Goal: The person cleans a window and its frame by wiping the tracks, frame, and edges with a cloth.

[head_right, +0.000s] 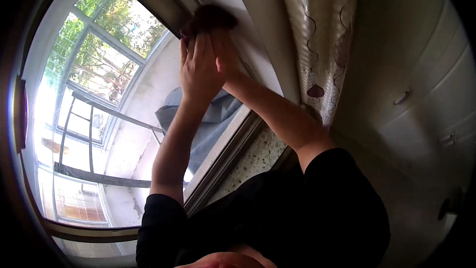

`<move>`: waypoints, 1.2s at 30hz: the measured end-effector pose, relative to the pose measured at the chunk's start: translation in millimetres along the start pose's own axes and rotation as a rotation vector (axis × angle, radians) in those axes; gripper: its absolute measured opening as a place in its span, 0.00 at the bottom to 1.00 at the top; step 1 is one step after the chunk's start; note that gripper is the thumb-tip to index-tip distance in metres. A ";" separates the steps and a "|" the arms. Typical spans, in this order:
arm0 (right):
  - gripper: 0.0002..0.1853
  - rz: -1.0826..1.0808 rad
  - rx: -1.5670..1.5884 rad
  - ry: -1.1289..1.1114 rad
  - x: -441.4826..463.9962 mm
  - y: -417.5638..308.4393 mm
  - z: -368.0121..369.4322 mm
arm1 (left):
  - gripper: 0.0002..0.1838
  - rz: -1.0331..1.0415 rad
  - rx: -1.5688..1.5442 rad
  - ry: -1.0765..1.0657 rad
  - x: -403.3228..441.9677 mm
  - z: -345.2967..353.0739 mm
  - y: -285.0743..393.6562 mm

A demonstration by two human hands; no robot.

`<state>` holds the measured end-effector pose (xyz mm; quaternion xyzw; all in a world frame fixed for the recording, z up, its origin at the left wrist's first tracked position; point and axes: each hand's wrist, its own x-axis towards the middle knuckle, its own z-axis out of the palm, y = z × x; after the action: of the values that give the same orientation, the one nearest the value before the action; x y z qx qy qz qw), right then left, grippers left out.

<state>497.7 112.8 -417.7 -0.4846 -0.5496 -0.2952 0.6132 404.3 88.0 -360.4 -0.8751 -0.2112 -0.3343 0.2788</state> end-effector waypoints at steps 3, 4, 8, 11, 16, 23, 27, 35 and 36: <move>0.20 0.049 0.033 -0.040 -49.4 22.0 6.4 | 0.39 -0.014 -0.061 -0.100 -33.1 21.7 14.2; 0.19 0.083 0.032 -0.072 -70.0 28.2 10.3 | 0.39 -0.035 -0.086 -0.134 -43.0 29.5 19.3; 0.21 0.242 -0.026 -0.263 -147.7 37.3 21.3 | 0.40 -0.100 -0.154 -0.212 -86.7 65.2 42.4; 0.21 0.263 0.007 -0.317 -192.7 51.6 14.3 | 0.40 -0.149 -0.222 -0.278 -121.7 88.4 61.2; 0.21 0.448 0.150 -0.381 -267.6 59.6 -3.4 | 0.41 -0.153 -0.222 -0.465 -161.3 117.7 85.9; 0.22 0.515 0.166 -0.453 -323.3 51.6 -4.4 | 0.43 -0.207 -0.196 -0.544 -202.5 159.7 121.3; 0.22 0.569 0.207 -0.469 -347.5 48.1 -6.0 | 0.44 -0.245 -0.201 -0.631 -232.7 189.0 137.1; 0.23 0.643 0.251 -0.530 -386.0 44.4 -17.6 | 0.41 -0.212 -0.155 -0.783 -274.8 230.0 164.6; 0.23 0.647 0.249 -0.535 -389.5 43.5 -18.8 | 0.40 -0.226 -0.160 -0.805 -276.6 229.4 168.2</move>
<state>457.6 44.6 -802.0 -0.6136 -0.5401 0.1166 0.5641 414.9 54.6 -755.6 -0.9261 -0.3712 -0.0096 0.0669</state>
